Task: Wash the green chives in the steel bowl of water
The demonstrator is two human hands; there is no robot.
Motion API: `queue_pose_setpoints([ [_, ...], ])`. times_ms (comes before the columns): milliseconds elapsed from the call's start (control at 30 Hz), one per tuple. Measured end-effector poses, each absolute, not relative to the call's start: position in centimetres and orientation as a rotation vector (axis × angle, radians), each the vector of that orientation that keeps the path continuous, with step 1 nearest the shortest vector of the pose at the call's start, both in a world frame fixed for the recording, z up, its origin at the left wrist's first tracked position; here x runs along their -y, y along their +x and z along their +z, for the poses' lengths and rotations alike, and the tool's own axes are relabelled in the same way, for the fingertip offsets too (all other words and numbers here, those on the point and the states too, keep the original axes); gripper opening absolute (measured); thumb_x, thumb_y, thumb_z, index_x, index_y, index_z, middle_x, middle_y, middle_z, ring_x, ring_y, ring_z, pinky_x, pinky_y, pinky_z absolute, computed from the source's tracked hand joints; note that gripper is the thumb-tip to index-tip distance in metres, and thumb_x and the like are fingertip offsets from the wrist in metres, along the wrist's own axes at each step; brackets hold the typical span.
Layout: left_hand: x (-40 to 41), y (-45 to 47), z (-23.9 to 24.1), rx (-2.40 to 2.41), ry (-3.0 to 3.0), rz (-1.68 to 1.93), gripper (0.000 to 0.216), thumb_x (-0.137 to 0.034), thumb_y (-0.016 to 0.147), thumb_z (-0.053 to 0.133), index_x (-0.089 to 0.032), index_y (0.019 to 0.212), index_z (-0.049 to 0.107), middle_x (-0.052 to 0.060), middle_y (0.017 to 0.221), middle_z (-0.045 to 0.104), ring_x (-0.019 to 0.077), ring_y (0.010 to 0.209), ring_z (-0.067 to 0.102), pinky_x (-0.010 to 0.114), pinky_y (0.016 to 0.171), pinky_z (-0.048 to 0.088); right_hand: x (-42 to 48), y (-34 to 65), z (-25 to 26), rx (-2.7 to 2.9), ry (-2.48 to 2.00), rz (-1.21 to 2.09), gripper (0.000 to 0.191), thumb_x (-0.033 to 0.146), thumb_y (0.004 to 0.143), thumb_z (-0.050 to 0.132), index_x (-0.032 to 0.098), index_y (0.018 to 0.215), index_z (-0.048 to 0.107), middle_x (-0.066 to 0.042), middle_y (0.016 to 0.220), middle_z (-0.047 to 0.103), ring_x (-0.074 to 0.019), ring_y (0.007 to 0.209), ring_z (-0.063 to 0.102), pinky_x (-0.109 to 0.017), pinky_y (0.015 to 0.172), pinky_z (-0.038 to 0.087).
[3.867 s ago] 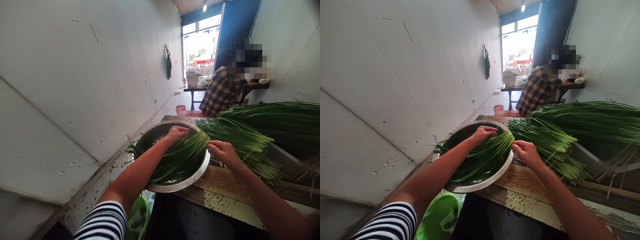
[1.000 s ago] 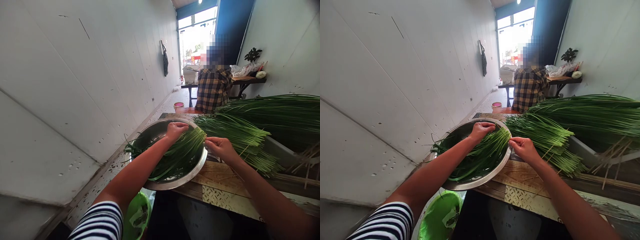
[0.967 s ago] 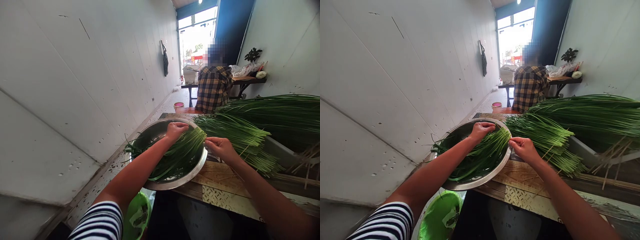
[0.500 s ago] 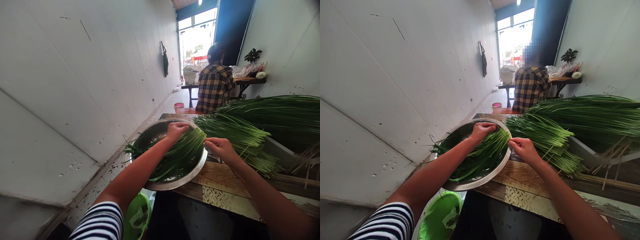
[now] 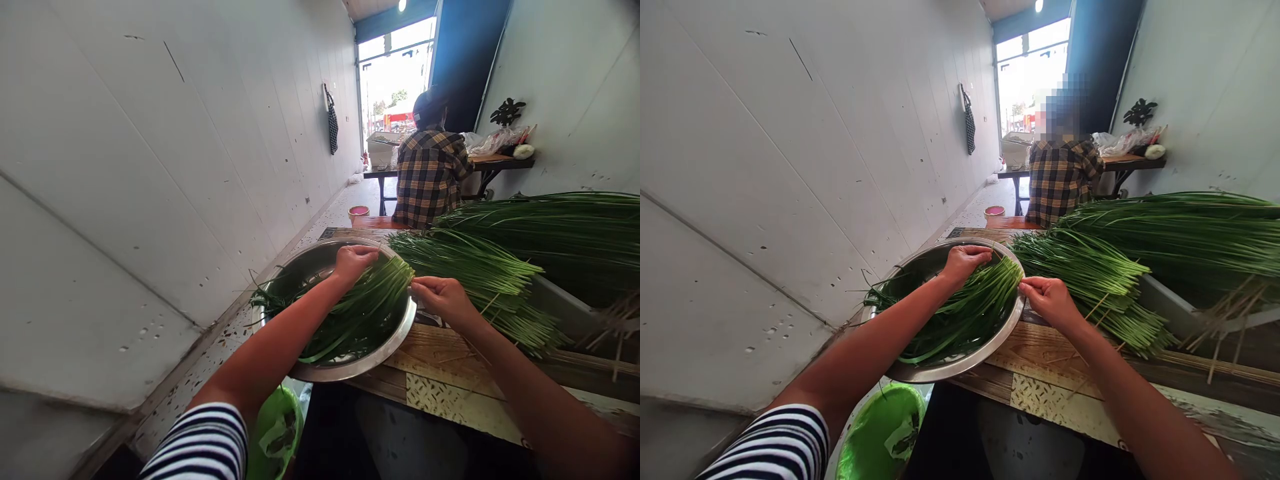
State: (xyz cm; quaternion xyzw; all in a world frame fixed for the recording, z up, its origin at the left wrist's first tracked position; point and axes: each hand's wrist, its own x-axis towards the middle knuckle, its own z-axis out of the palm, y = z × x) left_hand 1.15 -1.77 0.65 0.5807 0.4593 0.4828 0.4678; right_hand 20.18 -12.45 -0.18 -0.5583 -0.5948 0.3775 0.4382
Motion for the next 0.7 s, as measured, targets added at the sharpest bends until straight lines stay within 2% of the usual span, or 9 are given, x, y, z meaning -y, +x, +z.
queue_pose_setpoints([
  [233, 1.8, 1.0, 0.5, -1.175, 1.585, 1.199, 0.02, -0.026, 0.062, 0.073, -0.017, 0.08, 0.076, 0.006, 0.079, 0.074, 0.0173, 0.074, 0.065, 0.027, 0.073, 0.049, 12.5, 20.0, 0.0, 1.494, -1.37, 0.94, 0.041, 0.045, 0.074, 0.058, 0.011, 0.09, 0.074, -0.004, 0.069, 0.066, -0.0117, 0.057, 0.05, -0.024, 0.052, 0.039],
  [500, 1.9, 1.0, 0.7, -1.202, 1.764, 1.181, 0.016, -0.023, 0.069, 0.069, -0.018, 0.082, 0.077, 0.005, 0.084, 0.074, 0.0187, 0.081, 0.067, 0.028, 0.079, 0.05, 12.5, 20.1, -0.4, 1.549, -1.397, 0.869, 0.041, 0.044, 0.078, 0.056, 0.011, 0.094, 0.074, -0.005, 0.07, 0.068, -0.0127, 0.055, 0.053, -0.024, 0.049, 0.039],
  [700, 3.0, 0.8, 2.4, -1.073, 1.931, 0.904, 0.019, -0.02, 0.071, 0.065, -0.02, 0.086, 0.076, 0.002, 0.086, 0.074, 0.0166, 0.082, 0.067, 0.027, 0.083, 0.051, 12.0, 20.3, -1.0, 1.55, -1.326, 0.819, 0.037, 0.042, 0.079, 0.056, 0.013, 0.094, 0.074, -0.006, 0.08, 0.072, -0.0158, 0.067, 0.061, -0.025, 0.059, 0.047],
])
